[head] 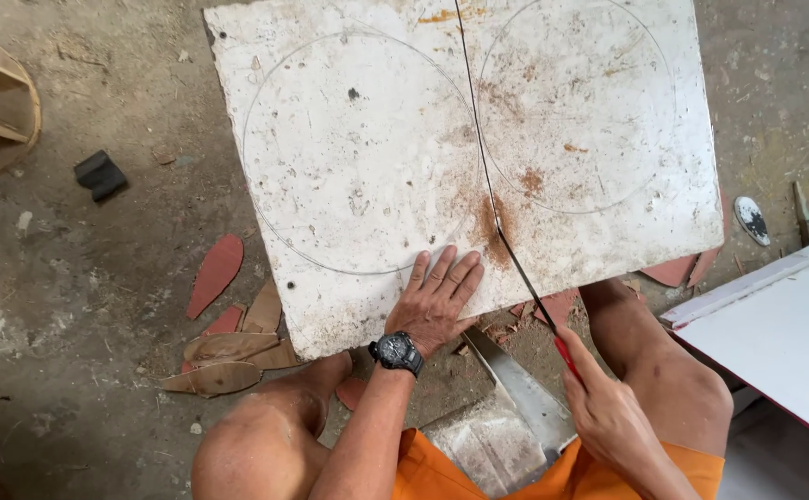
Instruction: Cutting a straight line through a board using a utility knife
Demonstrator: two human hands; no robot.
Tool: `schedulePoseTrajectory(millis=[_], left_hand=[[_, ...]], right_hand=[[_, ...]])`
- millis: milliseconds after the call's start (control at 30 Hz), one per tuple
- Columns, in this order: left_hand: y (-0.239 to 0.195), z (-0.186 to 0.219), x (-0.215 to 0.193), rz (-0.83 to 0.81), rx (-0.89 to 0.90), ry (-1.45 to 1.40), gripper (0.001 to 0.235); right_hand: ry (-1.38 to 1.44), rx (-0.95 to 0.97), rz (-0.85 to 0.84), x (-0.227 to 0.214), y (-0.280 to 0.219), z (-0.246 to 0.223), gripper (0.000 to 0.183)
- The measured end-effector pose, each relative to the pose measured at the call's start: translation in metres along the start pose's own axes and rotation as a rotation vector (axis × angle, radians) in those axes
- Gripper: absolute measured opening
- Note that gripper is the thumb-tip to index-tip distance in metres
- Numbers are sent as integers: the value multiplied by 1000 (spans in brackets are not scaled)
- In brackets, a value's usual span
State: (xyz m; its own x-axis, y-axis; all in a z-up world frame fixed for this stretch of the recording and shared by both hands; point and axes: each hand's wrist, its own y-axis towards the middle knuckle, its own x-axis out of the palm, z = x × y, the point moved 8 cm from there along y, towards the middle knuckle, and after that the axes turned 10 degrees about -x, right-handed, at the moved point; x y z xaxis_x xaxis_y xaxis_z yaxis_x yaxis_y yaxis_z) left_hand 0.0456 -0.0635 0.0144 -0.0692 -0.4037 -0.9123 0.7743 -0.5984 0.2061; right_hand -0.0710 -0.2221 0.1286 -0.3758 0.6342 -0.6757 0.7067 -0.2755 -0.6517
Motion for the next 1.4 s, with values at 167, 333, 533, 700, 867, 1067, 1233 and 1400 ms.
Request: schedulePoseTrajectory(millis=[167, 333, 533, 700, 867, 1067, 1233, 1400], left_hand=[[-4, 0, 12, -40, 15, 25, 102], [0, -2, -10, -41, -2, -21, 106], [2, -2, -10, 2, 7, 31, 92], [3, 0, -12, 29, 53, 108, 99], [4, -1, -17, 30, 46, 88, 90], [3, 0, -20, 43, 59, 53, 62], [4, 1, -23, 54, 64, 89, 80], [4, 1, -19, 48, 66, 98, 98]], right_hand=[[64, -178, 67, 2, 91, -73, 62], [-18, -219, 4, -3, 98, -101, 57], [-32, -162, 8, -12, 52, -78, 61], [22, -33, 43, 0, -9, -1, 64], [15, -97, 48, 3, 50, -36, 61], [42, -185, 20, 6, 110, -69, 62], [101, -63, -29, -13, 76, -97, 59], [24, -146, 43, -10, 10, -28, 60]])
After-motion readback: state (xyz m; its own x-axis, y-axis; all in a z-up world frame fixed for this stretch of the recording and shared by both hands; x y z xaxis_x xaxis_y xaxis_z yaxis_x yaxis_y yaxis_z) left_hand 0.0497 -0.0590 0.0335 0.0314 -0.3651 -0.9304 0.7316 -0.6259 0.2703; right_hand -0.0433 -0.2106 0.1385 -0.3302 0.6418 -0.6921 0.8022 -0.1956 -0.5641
